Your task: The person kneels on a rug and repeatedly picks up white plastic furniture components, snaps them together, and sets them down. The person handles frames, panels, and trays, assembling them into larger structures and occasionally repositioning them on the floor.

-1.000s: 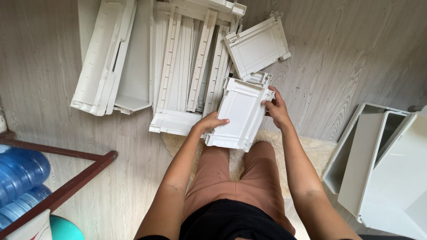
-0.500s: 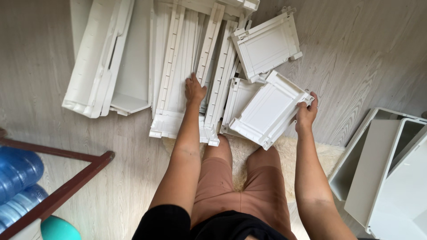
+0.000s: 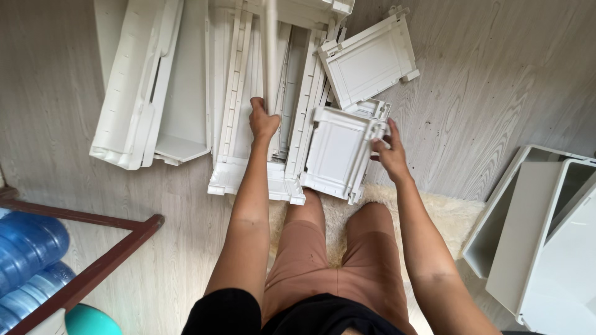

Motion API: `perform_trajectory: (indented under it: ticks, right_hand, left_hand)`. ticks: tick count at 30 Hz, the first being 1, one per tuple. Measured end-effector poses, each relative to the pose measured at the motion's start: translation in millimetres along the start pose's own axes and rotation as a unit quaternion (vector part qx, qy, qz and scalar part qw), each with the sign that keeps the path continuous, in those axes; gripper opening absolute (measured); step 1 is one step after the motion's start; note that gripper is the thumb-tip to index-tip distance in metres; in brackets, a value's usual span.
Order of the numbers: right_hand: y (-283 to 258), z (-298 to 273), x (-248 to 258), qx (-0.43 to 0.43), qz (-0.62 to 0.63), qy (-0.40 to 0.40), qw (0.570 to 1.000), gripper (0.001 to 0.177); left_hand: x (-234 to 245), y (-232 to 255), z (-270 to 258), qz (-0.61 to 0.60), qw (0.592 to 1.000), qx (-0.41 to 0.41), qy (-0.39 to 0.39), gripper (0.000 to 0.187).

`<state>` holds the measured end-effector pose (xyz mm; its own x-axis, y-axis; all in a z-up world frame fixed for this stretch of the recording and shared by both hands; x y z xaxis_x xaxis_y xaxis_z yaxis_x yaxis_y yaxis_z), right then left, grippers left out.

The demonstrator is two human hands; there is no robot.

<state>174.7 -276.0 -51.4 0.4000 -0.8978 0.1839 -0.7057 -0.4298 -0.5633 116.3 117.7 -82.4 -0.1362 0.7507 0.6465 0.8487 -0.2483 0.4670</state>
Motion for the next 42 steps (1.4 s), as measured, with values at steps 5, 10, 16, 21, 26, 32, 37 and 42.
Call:
perform_trajectory:
  ticks: [5, 10, 16, 21, 26, 32, 37, 42]
  right_hand:
    - [-67.2, -34.9, -8.6, 0.114, -0.098, -0.012, 0.989, 0.079]
    - [-154.6, -105.3, -21.8, 0.334, -0.028, -0.167, 0.927, 0.083]
    - [-209.4, -137.6, 3.1, 0.328, 0.118, -0.179, 0.92, 0.066]
    - [-151.9, -135.5, 33.1, 0.32, 0.184, -0.041, 0.929, 0.045]
    - [-100.3, -100.8, 90.0, 0.262, 0.055, 0.07, 0.961, 0.036]
    - [-18.4, -50.7, 187.9, 0.058, 0.234, 0.104, 0.965, 0.031]
    - [82.3, 38.7, 127.6, -0.093, 0.341, 0.09, 0.931, 0.026]
    - [118.4, 96.7, 63.9, -0.077, 0.238, 0.082, 0.965, 0.021]
  left_hand:
    - [32.9, 27.0, -62.0, -0.336, 0.939, -0.059, -0.038, 0.036]
    - [-2.5, 96.0, -156.7, -0.441, 0.846, -0.055, -0.296, 0.046]
    - [-80.4, 179.6, -245.1, -0.292, 0.743, -0.217, -0.562, 0.036]
    - [-150.7, 166.0, -261.4, -0.237, 0.783, -0.171, -0.549, 0.031]
    - [-199.5, 148.4, -234.8, -0.007, 0.846, -0.322, -0.426, 0.056]
    - [-200.3, 173.2, -99.1, 0.296, 0.888, -0.342, -0.083, 0.057]
    - [-233.5, 190.8, -41.9, 0.518, 0.747, -0.415, -0.028, 0.056]
    - [-237.3, 176.1, -44.1, 0.502, 0.712, -0.482, -0.094, 0.022]
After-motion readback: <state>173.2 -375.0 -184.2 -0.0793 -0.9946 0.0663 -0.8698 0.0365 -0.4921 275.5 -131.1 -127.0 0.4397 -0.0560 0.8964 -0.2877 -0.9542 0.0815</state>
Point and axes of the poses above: each hand's wrist, its own z-axis towards the middle knuckle, its own x-axis out of the back of the hand, y = z × x, the point moved 6 cm from there along z, towards the middle knuckle, and after that the axes turned 3 degrees about -y, right-handed, at the moved point
